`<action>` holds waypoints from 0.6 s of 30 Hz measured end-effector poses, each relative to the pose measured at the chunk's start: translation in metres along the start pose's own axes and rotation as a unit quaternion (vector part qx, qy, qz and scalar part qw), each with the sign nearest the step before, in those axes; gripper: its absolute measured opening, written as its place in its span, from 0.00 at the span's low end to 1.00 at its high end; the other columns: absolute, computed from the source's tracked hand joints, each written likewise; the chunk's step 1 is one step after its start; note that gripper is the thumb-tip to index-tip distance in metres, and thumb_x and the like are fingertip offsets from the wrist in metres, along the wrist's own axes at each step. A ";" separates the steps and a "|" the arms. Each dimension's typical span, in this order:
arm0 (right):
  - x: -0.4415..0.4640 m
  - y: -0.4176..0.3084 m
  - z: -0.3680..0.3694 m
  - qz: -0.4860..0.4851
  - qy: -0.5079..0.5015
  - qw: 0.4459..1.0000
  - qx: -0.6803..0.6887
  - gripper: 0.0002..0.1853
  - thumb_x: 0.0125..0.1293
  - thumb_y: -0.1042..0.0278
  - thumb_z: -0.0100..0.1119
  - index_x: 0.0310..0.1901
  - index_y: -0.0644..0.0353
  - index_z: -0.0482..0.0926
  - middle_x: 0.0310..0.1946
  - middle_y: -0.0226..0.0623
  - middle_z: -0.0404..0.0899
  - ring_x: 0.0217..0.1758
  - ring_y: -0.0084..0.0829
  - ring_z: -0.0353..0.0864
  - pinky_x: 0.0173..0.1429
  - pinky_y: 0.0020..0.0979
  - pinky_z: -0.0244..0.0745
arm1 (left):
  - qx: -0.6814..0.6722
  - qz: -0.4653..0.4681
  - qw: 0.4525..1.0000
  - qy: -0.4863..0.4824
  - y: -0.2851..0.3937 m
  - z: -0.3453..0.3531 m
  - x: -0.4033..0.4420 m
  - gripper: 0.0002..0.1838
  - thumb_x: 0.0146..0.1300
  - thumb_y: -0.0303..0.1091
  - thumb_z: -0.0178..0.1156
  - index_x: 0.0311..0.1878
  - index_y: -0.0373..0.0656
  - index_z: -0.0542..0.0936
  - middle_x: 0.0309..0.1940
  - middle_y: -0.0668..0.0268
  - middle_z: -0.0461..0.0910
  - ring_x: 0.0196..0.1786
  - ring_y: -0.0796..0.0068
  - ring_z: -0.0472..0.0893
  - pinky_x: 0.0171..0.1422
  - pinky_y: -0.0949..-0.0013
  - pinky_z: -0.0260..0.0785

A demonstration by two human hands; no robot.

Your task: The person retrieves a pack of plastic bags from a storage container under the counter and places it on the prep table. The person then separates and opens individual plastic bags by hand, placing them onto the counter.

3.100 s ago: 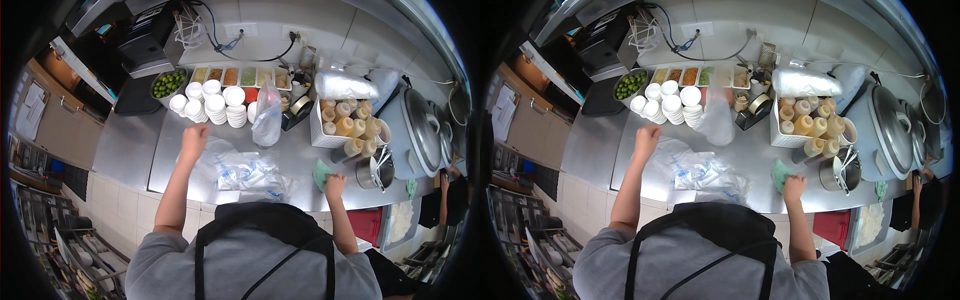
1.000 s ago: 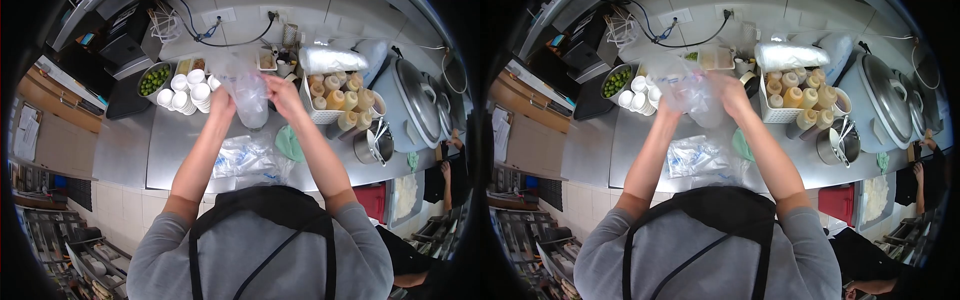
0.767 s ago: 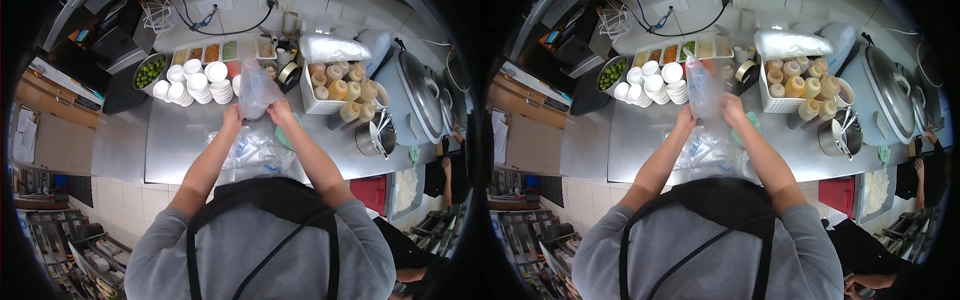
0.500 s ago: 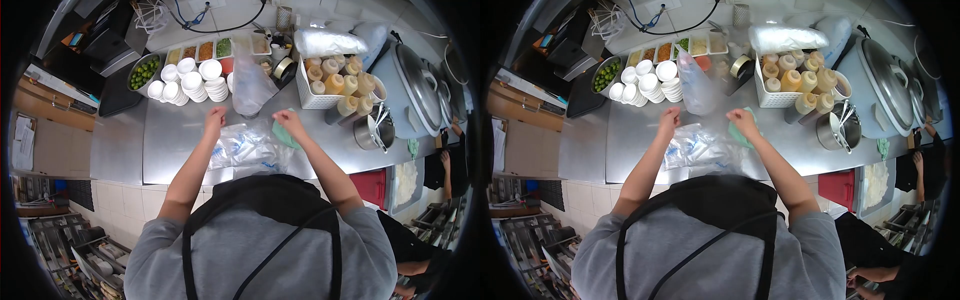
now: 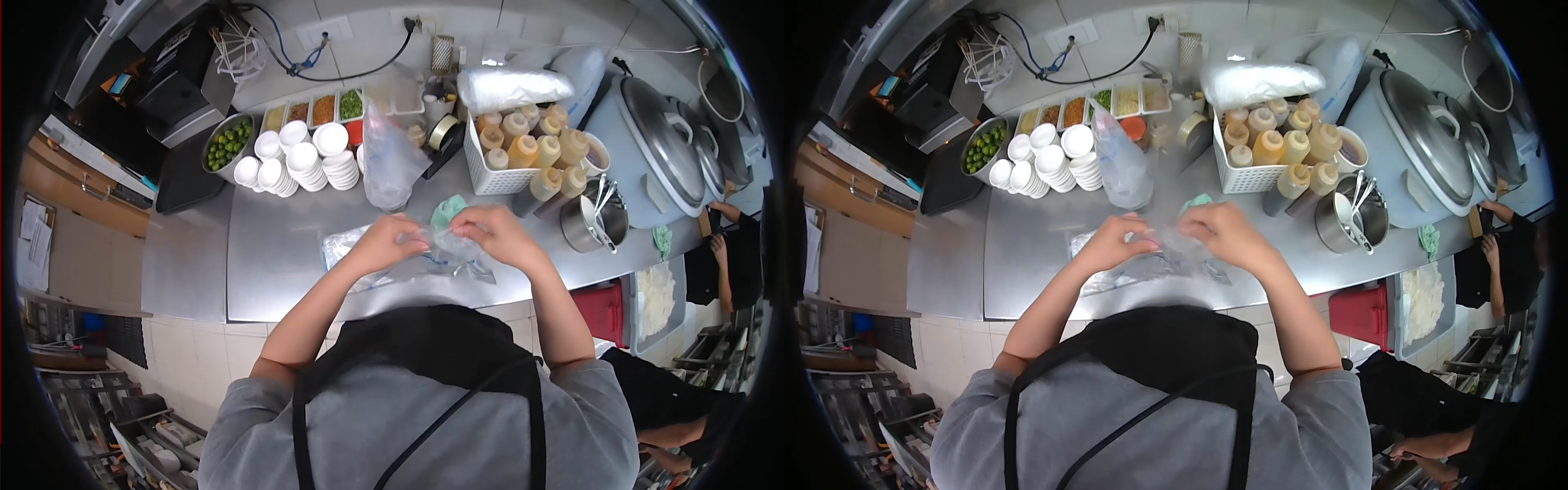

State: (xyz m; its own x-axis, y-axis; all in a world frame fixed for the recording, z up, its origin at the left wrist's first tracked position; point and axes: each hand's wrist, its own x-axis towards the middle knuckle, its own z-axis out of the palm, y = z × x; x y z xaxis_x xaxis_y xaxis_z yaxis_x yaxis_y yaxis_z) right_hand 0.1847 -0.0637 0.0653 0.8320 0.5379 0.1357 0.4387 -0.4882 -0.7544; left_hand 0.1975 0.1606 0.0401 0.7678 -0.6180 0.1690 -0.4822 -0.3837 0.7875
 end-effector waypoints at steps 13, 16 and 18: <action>0.011 0.004 -0.006 0.091 0.145 0.902 0.397 0.16 0.54 0.71 0.58 0.45 0.63 0.72 0.35 0.29 0.75 0.37 0.18 0.72 0.46 0.23 0.65 | -0.289 -0.185 0.937 0.067 0.012 -0.029 -0.027 0.06 0.51 0.30 0.60 0.31 0.37 0.78 0.26 0.71 0.77 0.31 0.85 0.71 0.39 0.79 0.62; 0.012 -0.001 -0.011 0.135 0.137 0.805 0.561 0.12 0.55 0.73 0.55 0.42 0.64 0.74 0.35 0.30 0.77 0.36 0.18 0.73 0.45 0.22 0.67 | -0.352 -0.212 0.908 0.083 0.009 -0.033 -0.033 0.06 0.52 0.29 0.60 0.32 0.38 0.78 0.27 0.71 0.77 0.31 0.85 0.72 0.40 0.79 0.63; 0.013 -0.003 0.001 0.140 0.135 0.830 0.523 0.10 0.56 0.75 0.54 0.41 0.64 0.75 0.32 0.31 0.77 0.34 0.17 0.73 0.43 0.20 0.67 | -0.365 -0.211 0.902 0.090 0.005 -0.033 -0.035 0.06 0.52 0.29 0.60 0.33 0.38 0.78 0.28 0.71 0.77 0.32 0.85 0.72 0.41 0.80 0.63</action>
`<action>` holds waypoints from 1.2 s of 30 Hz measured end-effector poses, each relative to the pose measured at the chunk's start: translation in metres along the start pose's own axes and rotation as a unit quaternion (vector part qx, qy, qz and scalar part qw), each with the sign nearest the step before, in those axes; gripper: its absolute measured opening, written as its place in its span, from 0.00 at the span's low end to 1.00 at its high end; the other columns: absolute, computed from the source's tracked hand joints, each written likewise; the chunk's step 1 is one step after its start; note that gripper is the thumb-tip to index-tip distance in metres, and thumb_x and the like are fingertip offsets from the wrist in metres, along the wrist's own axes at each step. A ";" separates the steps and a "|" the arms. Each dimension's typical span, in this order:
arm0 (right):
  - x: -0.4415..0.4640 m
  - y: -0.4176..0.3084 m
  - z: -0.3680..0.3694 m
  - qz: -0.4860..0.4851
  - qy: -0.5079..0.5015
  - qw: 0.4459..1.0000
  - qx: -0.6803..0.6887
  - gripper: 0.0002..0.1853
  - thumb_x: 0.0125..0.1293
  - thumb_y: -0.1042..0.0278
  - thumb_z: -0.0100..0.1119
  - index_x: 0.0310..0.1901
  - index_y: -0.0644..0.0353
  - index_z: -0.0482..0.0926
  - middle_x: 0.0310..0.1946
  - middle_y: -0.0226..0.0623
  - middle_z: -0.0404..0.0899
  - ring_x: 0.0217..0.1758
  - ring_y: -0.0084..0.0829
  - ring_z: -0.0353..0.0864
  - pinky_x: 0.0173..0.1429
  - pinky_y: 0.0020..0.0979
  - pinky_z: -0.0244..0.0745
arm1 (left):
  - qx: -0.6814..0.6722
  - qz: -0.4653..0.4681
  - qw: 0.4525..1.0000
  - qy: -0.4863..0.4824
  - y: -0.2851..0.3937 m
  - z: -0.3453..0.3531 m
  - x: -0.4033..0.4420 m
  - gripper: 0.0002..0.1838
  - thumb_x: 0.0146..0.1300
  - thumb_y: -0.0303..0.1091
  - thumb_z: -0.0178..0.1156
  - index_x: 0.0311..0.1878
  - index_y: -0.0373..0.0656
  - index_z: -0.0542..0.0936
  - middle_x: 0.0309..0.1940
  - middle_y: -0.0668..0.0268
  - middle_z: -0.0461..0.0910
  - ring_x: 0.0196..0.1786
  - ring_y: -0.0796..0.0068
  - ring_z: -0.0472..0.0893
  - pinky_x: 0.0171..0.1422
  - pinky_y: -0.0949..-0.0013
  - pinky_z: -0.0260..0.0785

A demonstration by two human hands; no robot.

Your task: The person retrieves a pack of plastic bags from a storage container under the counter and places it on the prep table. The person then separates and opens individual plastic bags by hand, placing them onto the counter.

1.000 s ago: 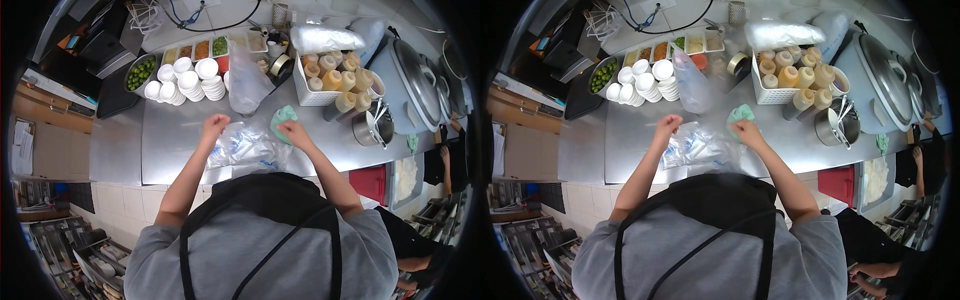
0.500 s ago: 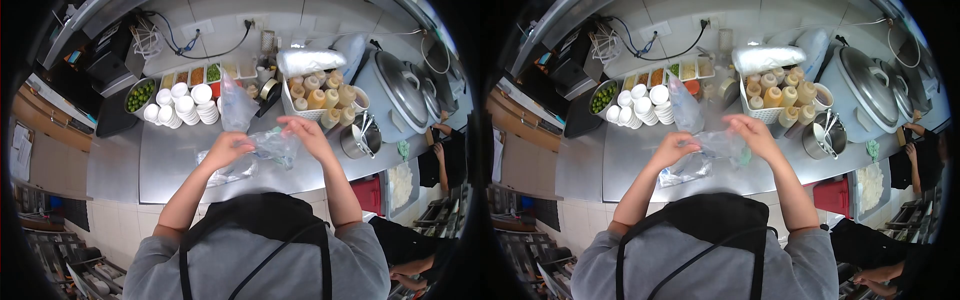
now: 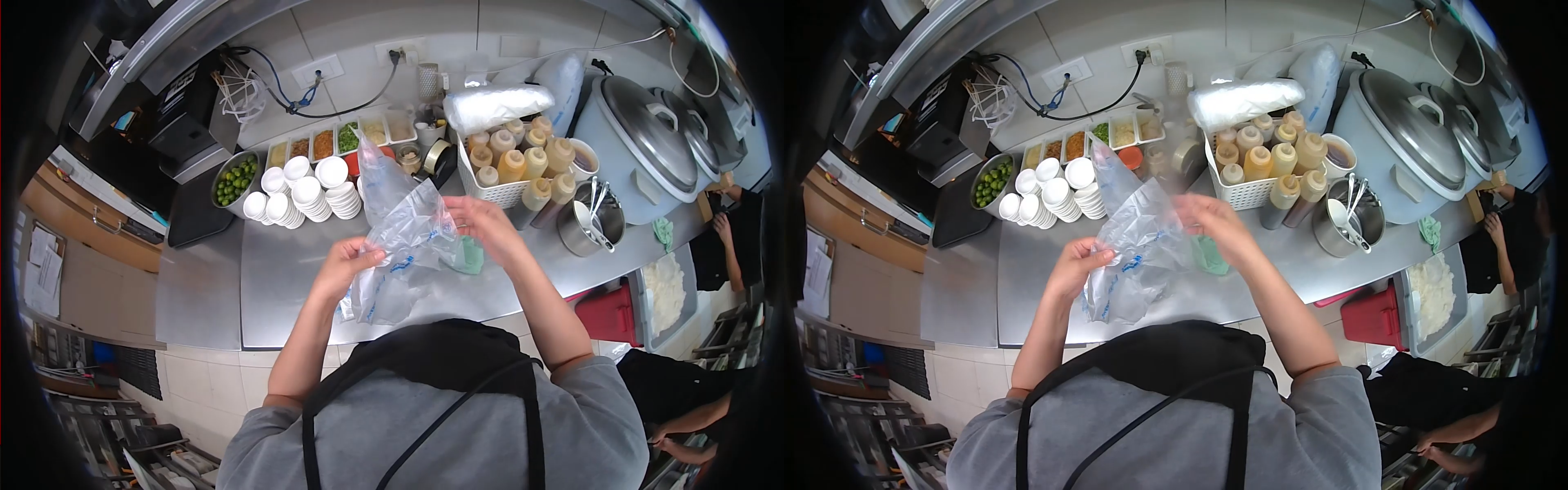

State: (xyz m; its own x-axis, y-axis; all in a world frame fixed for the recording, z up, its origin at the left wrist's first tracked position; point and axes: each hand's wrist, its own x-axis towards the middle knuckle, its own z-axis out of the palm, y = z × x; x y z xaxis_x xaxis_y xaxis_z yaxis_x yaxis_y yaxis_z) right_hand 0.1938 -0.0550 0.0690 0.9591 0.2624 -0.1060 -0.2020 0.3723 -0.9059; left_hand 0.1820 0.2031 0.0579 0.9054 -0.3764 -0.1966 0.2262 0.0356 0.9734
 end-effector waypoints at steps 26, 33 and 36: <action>-0.032 0.003 0.060 -0.095 -0.135 0.940 -0.298 0.21 0.56 0.66 0.55 0.50 0.64 0.67 0.38 0.42 0.75 0.42 0.31 0.74 0.46 0.29 0.66 | -0.008 0.153 0.985 -0.077 0.054 0.039 -0.031 0.34 0.48 0.29 0.64 0.58 0.44 0.57 0.44 0.60 0.72 0.46 0.70 0.74 0.46 0.72 0.67; -0.008 -0.001 0.033 -0.052 -0.152 0.962 -0.221 0.10 0.54 0.76 0.55 0.40 0.66 0.75 0.36 0.33 0.77 0.40 0.20 0.74 0.44 0.21 0.68 | 0.290 0.162 0.942 -0.053 0.025 0.020 -0.022 0.23 0.46 0.34 0.64 0.46 0.37 0.73 0.32 0.61 0.78 0.37 0.68 0.77 0.44 0.70 0.66; 0.032 0.053 -0.036 -0.052 0.072 0.946 -0.311 0.11 0.51 0.76 0.57 0.38 0.63 0.77 0.31 0.32 0.79 0.41 0.23 0.75 0.44 0.24 0.70 | 0.238 0.068 0.968 0.031 0.012 0.003 -0.018 0.12 0.50 0.33 0.61 0.35 0.35 0.78 0.25 0.64 0.78 0.31 0.78 0.76 0.37 0.74 0.66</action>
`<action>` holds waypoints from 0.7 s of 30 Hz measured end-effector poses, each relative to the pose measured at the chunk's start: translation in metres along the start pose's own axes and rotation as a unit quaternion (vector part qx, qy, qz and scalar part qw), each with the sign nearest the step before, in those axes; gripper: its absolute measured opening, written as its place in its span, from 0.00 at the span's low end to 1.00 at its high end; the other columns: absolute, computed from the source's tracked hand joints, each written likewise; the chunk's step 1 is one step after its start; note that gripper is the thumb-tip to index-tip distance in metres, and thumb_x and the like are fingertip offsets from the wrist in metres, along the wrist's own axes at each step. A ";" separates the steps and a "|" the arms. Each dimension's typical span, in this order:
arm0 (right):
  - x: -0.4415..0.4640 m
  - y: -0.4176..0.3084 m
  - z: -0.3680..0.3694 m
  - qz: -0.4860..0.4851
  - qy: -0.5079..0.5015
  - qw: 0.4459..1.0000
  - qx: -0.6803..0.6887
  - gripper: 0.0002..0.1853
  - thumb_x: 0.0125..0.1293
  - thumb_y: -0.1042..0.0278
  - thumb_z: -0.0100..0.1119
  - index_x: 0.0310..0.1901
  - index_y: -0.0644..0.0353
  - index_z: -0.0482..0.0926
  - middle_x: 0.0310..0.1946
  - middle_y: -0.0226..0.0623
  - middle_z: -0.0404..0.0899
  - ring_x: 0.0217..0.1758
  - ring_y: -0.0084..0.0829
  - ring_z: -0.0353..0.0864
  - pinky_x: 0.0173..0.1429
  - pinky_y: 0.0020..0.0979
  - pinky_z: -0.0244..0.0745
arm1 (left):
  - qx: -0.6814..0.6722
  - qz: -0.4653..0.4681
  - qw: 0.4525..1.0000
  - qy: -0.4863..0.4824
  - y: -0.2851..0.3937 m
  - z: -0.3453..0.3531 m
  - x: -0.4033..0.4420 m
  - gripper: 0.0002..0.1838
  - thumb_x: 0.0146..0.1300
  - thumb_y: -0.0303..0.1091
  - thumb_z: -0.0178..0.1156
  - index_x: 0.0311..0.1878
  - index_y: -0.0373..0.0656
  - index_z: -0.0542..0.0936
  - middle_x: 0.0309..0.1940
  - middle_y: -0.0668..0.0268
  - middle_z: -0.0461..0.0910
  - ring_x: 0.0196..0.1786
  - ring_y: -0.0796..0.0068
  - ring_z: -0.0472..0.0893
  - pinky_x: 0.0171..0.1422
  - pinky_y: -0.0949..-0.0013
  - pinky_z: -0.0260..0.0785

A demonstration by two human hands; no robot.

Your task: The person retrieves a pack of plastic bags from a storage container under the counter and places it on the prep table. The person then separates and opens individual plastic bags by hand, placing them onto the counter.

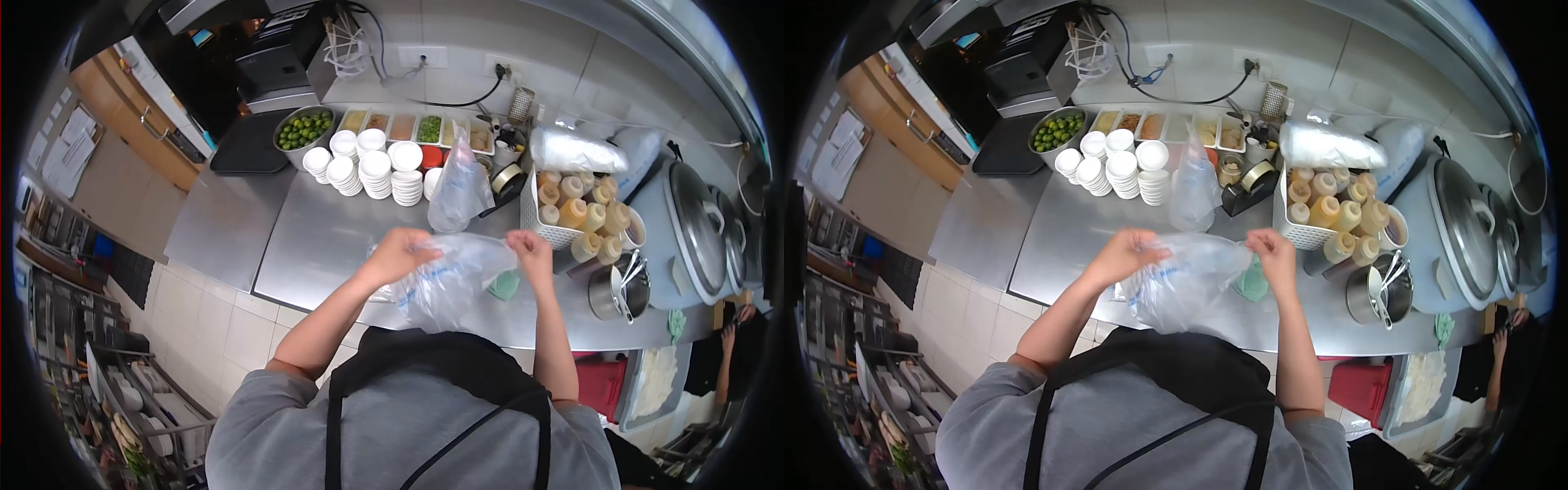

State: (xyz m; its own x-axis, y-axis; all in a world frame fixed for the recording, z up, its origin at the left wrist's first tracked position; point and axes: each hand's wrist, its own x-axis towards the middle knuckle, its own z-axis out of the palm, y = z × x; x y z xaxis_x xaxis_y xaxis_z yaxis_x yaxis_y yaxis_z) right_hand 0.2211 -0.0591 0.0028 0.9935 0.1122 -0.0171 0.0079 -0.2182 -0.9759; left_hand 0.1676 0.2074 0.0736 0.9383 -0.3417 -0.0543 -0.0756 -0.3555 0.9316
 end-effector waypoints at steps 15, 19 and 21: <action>-0.020 -0.050 0.010 -0.097 0.068 0.977 0.175 0.14 0.54 0.65 0.59 0.42 0.60 0.75 0.29 0.31 0.75 0.38 0.23 0.71 0.47 0.24 0.64 | -0.333 -0.076 0.937 0.073 0.001 -0.026 -0.007 0.12 0.51 0.31 0.60 0.36 0.32 0.77 0.28 0.65 0.78 0.29 0.81 0.75 0.36 0.78 0.67; -0.020 -0.082 0.018 -0.072 -0.046 0.973 0.215 0.09 0.53 0.78 0.57 0.38 0.62 0.73 0.28 0.26 0.73 0.32 0.15 0.69 0.39 0.16 0.64 | -0.316 -0.074 0.945 0.049 0.001 -0.021 -0.005 0.11 0.51 0.30 0.61 0.36 0.32 0.77 0.28 0.66 0.78 0.29 0.82 0.75 0.36 0.78 0.66; -0.014 -0.073 0.015 -0.072 -0.032 0.976 0.201 0.07 0.53 0.78 0.57 0.35 0.62 0.73 0.26 0.26 0.73 0.30 0.15 0.69 0.37 0.16 0.64 | -0.261 -0.067 0.962 0.045 0.004 -0.021 -0.007 0.11 0.51 0.29 0.61 0.35 0.32 0.77 0.27 0.66 0.78 0.30 0.82 0.75 0.37 0.77 0.67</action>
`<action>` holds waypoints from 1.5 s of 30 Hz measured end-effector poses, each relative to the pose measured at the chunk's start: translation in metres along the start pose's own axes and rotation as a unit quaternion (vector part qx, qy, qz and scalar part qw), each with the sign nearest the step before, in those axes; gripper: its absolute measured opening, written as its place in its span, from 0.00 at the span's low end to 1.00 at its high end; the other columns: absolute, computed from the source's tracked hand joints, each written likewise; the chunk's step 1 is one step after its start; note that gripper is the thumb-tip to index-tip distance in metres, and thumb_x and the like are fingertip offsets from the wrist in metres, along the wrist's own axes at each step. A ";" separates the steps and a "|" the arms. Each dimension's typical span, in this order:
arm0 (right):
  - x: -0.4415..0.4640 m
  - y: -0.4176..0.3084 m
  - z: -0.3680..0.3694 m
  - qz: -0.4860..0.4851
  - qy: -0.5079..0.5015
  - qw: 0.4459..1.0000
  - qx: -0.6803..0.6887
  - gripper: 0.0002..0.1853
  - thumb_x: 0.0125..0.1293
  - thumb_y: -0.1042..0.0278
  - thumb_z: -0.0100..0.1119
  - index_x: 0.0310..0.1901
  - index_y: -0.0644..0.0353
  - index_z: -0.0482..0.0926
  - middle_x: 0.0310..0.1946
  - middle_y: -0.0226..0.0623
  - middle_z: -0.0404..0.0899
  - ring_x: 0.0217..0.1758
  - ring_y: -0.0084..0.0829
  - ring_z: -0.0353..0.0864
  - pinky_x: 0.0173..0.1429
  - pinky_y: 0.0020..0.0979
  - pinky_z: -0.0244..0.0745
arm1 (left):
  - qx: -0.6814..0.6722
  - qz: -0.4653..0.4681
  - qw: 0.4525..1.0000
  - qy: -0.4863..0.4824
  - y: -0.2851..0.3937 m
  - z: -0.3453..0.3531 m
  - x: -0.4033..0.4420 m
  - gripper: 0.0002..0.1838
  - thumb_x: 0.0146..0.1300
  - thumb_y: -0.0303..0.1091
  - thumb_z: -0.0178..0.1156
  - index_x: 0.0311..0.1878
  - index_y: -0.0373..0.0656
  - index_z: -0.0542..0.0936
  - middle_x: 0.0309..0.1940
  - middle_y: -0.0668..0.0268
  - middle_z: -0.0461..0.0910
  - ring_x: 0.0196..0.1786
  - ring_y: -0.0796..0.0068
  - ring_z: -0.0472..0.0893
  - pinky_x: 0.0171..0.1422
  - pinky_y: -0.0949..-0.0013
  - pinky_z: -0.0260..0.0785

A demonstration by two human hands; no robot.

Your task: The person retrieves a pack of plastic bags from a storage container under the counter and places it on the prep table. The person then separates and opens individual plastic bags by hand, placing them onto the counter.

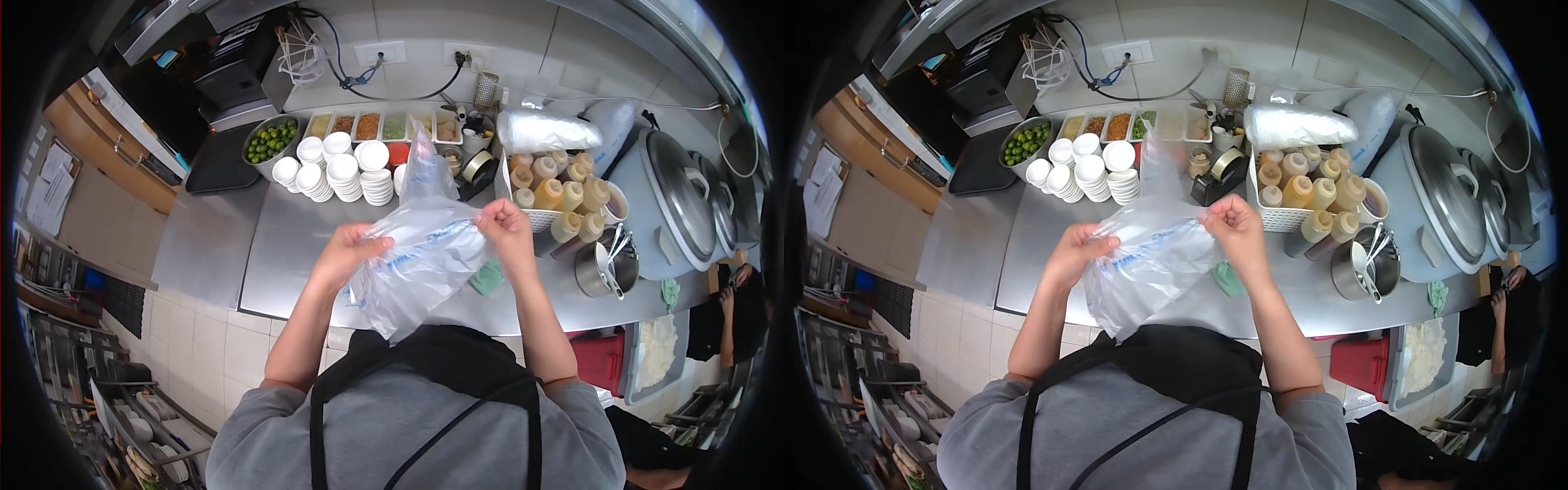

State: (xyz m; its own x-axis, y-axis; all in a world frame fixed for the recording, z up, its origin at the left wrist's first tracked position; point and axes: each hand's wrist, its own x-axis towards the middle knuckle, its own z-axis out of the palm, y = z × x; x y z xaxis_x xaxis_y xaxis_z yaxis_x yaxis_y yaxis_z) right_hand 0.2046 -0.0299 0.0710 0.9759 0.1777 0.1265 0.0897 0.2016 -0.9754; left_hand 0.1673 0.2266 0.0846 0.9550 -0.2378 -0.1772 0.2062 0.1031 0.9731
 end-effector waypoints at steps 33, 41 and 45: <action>0.095 0.045 0.019 -0.009 0.024 0.968 0.249 0.10 0.56 0.80 0.47 0.40 0.71 0.73 0.32 0.34 0.75 0.29 0.20 0.71 0.32 0.18 0.66 | -0.284 0.143 0.945 0.072 -0.011 -0.002 0.151 0.12 0.54 0.29 0.55 0.41 0.35 0.73 0.33 0.61 0.76 0.34 0.74 0.77 0.35 0.73 0.71; 0.081 0.164 0.019 0.172 0.127 0.944 0.249 0.12 0.58 0.78 0.41 0.42 0.70 0.72 0.30 0.34 0.75 0.27 0.22 0.71 0.34 0.21 0.68 | -0.266 0.055 0.918 0.289 -0.184 -0.015 0.181 0.11 0.52 0.34 0.59 0.33 0.35 0.74 0.29 0.65 0.74 0.25 0.75 0.72 0.24 0.71 0.64; 0.072 0.163 -0.005 0.232 0.159 0.936 0.209 0.12 0.59 0.75 0.42 0.41 0.68 0.74 0.29 0.31 0.75 0.26 0.21 0.70 0.33 0.20 0.66 | -0.116 -0.085 0.955 0.258 -0.191 -0.062 0.170 0.11 0.50 0.35 0.59 0.35 0.40 0.76 0.25 0.64 0.76 0.27 0.71 0.73 0.32 0.65 0.65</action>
State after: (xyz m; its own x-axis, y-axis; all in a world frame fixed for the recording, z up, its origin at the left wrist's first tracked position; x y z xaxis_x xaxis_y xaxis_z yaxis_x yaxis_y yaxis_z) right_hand 0.2907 0.0110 -0.0802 0.9060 0.0577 -0.4193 -0.3805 0.5452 -0.7470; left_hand 0.3031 0.2261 -0.1399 0.8694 0.2314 -0.4365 0.3518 0.3303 0.8758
